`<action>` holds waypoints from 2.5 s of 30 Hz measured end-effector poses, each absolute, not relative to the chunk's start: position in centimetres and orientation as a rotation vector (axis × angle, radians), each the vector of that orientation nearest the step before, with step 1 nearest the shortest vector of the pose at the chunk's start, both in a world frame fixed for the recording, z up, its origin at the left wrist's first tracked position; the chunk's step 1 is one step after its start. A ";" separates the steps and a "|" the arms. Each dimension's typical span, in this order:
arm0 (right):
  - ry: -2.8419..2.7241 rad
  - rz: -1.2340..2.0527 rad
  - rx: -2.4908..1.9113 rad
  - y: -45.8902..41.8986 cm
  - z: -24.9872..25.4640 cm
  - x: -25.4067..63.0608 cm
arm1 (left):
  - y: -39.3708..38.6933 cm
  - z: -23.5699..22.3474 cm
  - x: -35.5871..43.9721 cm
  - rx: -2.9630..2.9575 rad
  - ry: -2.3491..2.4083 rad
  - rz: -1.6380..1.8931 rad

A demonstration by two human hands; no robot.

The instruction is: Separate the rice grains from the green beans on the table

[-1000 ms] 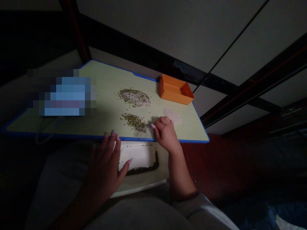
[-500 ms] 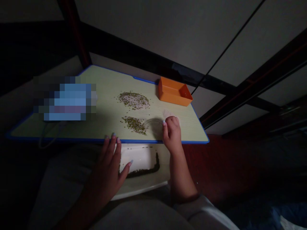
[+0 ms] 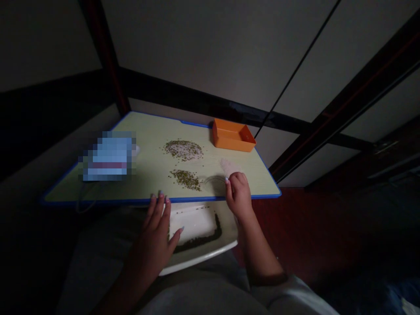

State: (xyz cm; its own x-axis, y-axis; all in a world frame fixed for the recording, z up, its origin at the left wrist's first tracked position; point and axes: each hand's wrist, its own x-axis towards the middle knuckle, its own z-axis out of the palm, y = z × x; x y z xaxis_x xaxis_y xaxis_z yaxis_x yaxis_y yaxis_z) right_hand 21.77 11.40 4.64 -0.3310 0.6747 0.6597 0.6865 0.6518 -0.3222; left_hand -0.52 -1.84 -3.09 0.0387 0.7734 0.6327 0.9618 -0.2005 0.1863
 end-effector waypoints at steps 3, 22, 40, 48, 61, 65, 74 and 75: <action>-2.019 0.021 -1.085 9.3 3.1 23.5 | -1.9 -3.1 -0.6 -2.024 -1.754 -0.919; -1.518 0.924 -1.037 3.7 -1.4 25.7 | -1.6 -3.1 -0.6 -2.031 -1.783 -0.932; -1.764 0.422 -1.181 2.2 -1.9 24.5 | -1.5 -3.1 -0.6 -2.061 -1.793 -0.936; -1.625 0.494 -1.290 2.1 -3.1 24.4 | -1.6 -3.1 -0.7 -2.054 -1.776 -0.933; -1.809 0.516 -1.222 1.8 -2.4 24.2 | -1.7 -2.8 -0.5 -2.051 -1.769 -0.918; -1.795 0.562 -1.228 1.8 -2.3 24.4 | -1.8 -2.8 -0.5 -2.050 -1.792 -0.919; -1.817 0.529 -1.261 1.6 -1.4 24.7 | -1.7 -2.8 -0.5 -2.038 -1.777 -0.924; -1.821 0.532 -1.268 1.6 -1.2 24.8 | -1.7 -2.8 -0.6 -2.039 -1.781 -0.924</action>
State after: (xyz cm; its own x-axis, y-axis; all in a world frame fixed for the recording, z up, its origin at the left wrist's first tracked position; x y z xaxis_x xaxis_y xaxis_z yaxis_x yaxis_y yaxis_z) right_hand 24.76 1.57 -1.20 -0.1421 0.9096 0.3904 0.5559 0.3997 -0.7288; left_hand -0.58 -1.71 -2.83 0.0355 0.7807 0.6239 0.9597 -0.2008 0.1967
